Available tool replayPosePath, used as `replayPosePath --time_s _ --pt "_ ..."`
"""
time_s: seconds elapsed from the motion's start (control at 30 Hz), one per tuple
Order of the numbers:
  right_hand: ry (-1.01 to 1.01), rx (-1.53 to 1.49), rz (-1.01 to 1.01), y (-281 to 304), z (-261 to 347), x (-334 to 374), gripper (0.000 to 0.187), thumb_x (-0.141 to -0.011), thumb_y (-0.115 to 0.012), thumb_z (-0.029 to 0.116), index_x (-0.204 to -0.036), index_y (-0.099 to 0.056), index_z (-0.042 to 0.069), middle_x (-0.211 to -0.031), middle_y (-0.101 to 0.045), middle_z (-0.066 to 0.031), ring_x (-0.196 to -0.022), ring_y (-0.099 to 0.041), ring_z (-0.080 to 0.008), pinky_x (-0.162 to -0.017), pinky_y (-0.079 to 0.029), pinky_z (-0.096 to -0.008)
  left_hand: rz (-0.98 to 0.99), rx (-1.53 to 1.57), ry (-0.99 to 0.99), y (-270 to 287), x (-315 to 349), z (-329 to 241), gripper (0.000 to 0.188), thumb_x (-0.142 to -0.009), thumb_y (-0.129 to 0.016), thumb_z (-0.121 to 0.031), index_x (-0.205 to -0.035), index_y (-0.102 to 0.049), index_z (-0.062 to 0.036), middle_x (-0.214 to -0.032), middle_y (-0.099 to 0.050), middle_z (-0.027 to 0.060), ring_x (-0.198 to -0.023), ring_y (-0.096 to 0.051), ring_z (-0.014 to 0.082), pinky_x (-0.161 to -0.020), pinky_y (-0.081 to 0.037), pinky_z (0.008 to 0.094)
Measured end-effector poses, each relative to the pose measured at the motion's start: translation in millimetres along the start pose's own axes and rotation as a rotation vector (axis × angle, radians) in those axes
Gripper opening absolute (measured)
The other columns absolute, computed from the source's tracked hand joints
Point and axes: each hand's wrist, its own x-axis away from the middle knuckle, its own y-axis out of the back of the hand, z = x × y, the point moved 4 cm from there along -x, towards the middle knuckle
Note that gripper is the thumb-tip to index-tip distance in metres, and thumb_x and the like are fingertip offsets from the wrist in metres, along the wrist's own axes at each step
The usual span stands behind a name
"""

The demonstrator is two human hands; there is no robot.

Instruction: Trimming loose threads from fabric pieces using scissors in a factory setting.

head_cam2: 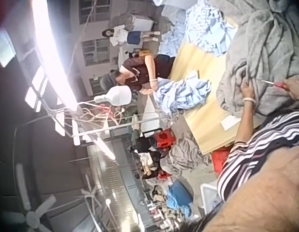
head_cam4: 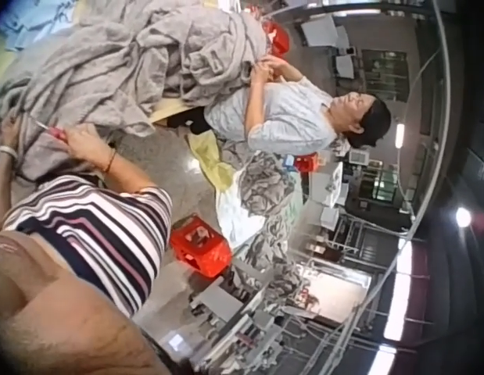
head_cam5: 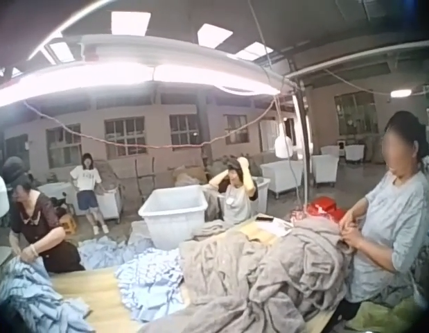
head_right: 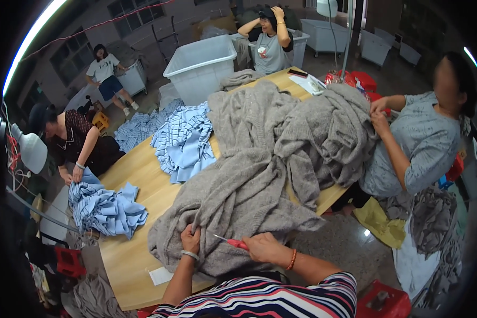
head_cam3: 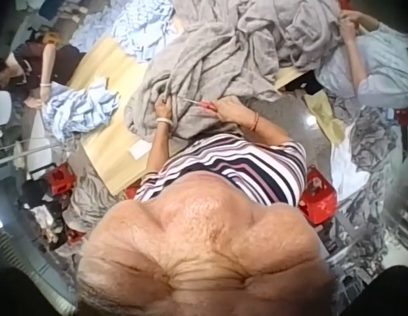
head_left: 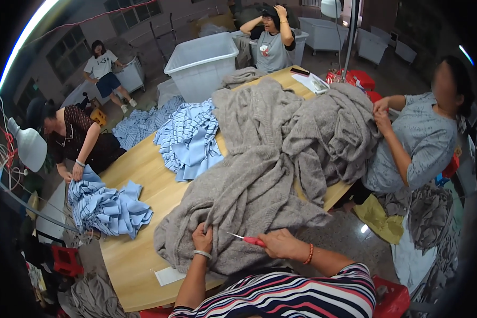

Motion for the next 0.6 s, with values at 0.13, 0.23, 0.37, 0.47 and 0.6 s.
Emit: replayPosePath --time_s 0.13,0.23,0.37,0.47,0.6 --pt "0.008 0.025 0.107 -2.3 12.3 -4.0 0.02 -0.081 -0.056 0.02 -0.098 -0.054 0.008 -0.076 -0.064 -0.0174 -0.076 -0.064 -0.0363 -0.066 -0.048 -0.0482 -0.036 -0.043 -0.007 5.4 8.0 10.6 0.015 -0.081 -0.058 -0.01 -0.09 -0.064 -0.0016 -0.073 -0.064 0.0106 -0.068 -0.062 0.0156 -0.068 -0.049 0.0287" --pt "0.047 0.009 0.084 -2.1 10.9 -4.7 0.02 -0.08 -0.057 0.02 -0.098 -0.056 0.009 -0.08 -0.065 -0.0162 -0.078 -0.064 -0.0357 -0.067 -0.049 -0.0475 -0.004 -0.119 -0.037 2.4 13.0 2.8 0.021 -0.078 -0.057 -0.011 -0.097 -0.065 -0.0034 -0.089 -0.065 0.0161 -0.08 -0.065 0.0288 -0.073 -0.051 0.0346" --pt "-0.021 0.061 0.037 -0.2 9.6 -5.3 0.023 -0.081 -0.059 0.022 -0.101 -0.059 0.012 -0.085 -0.066 -0.0152 -0.081 -0.063 -0.0358 -0.07 -0.049 -0.0467 0.003 -0.102 -0.092 -8.4 11.6 -24.0 0.021 -0.079 -0.059 -0.011 -0.098 -0.064 -0.0038 -0.089 -0.064 0.0168 -0.082 -0.063 0.0324 -0.073 -0.05 0.0361" --pt "-0.014 0.106 0.099 -0.9 16.3 -15.6 0.021 -0.083 -0.056 0.024 -0.1 -0.059 0.012 -0.079 -0.065 -0.0169 -0.078 -0.064 -0.0369 -0.069 -0.049 -0.0475 -0.029 -0.124 -0.09 -6.2 13.9 -9.7 0.021 -0.079 -0.059 -0.011 -0.098 -0.063 -0.0039 -0.091 -0.063 0.0163 -0.086 -0.062 0.0332 -0.075 -0.049 0.0373" --pt "0.008 0.156 0.219 -3.1 16.5 -19.5 0.025 -0.083 -0.055 0.028 -0.102 -0.06 0.012 -0.079 -0.066 -0.0187 -0.077 -0.063 -0.0392 -0.069 -0.049 -0.0491 -0.055 -0.092 -0.142 -1.7 13.8 -13.9 0.019 -0.079 -0.058 -0.01 -0.096 -0.063 -0.0039 -0.09 -0.062 0.0162 -0.085 -0.062 0.0333 -0.075 -0.049 0.0375"
